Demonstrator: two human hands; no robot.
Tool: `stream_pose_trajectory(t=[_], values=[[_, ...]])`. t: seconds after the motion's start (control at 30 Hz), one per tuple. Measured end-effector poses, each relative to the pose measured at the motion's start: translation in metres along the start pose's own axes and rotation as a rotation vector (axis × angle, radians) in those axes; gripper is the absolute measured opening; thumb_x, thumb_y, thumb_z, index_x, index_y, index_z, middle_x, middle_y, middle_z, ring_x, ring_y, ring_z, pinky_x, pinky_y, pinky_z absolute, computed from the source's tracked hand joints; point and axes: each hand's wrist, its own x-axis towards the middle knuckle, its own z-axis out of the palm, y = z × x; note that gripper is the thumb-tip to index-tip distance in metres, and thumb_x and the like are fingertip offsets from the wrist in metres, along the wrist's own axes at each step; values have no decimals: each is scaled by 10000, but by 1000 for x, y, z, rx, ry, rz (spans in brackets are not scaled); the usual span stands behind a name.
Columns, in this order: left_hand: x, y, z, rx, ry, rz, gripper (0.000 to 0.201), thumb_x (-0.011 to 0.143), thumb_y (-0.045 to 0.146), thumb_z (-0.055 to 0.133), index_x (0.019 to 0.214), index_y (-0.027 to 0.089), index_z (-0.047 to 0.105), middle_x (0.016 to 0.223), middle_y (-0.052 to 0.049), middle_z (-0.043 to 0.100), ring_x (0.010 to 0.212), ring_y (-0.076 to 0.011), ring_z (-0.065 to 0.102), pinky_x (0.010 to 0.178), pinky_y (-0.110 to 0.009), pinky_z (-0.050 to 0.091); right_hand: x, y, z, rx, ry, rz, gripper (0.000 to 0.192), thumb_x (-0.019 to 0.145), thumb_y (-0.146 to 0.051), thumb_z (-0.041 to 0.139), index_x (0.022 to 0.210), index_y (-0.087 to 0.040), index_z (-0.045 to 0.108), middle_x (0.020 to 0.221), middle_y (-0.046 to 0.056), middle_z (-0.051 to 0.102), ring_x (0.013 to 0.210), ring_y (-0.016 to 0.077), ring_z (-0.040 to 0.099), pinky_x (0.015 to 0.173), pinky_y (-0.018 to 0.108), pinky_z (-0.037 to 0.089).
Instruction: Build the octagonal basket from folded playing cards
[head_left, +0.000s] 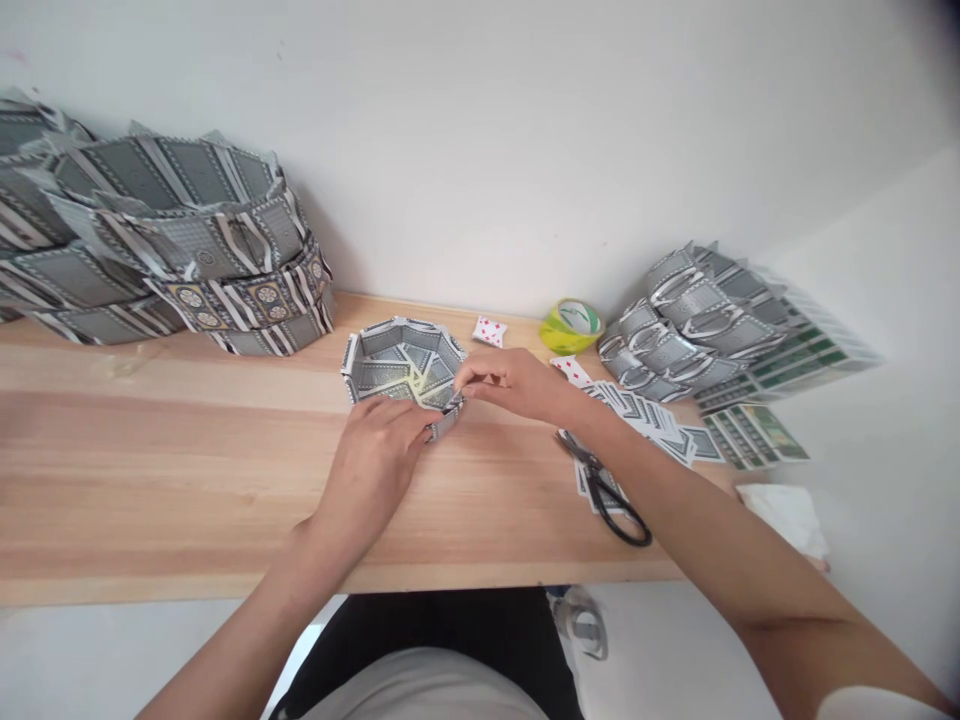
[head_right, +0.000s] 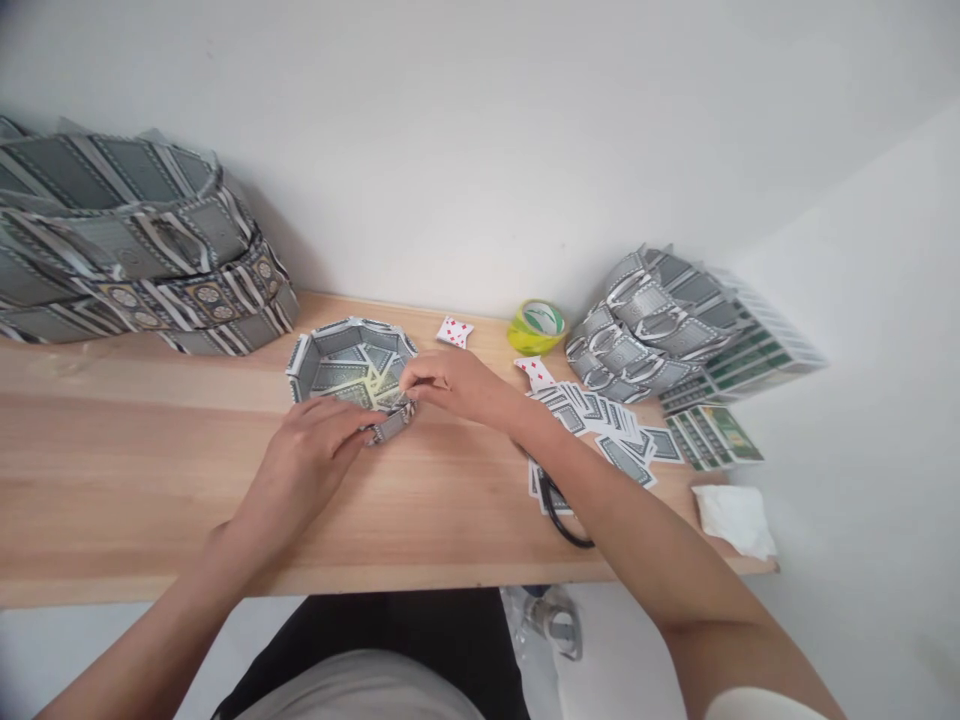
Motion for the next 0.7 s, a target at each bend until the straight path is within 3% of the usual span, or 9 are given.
stream_pose_trajectory(t=[0.17,0.33,0.47,0.57,0.7], values=[[0,-1,1,-10,14,3,210,876,84,493,949,170,671,881,-54,728,809,-209,643,815,-390,458,1,0,0,-204,-58,-145,181,926,-203,497,834,-194,653,863,25,659,823,150,582,751,260,415],[1,-1,2,2,28,24,207,881,95,487,944,177,667,876,-49,728,799,-203,639,792,-374,459,2,-5,7,-467,-36,-177,239,950,-243,483,832,-202,688,892,52,691,855,184,592,762,301,410],[0,0,1,9,18,23,190,881,98,502,936,170,668,865,-48,722,792,-210,632,794,-389,455,-13,-6,15,-536,97,-127,208,936,-225,516,1066,-210,677,1102,75,697,1016,220,600,901,375,419],[-1,1,1,2,17,17,182,878,93,519,954,166,668,872,-49,719,805,-216,624,795,-393,449,-30,-6,20,-536,284,-28,353,937,-240,517,1289,-228,554,1315,76,596,1206,226,521,992,403,400],[-2,1,3,-17,23,21,186,888,91,512,969,163,664,881,-48,717,807,-206,620,823,-395,444,-46,-14,32,-565,360,14,353,956,-208,468,1300,-212,549,1302,77,609,1182,212,547,992,393,417]])
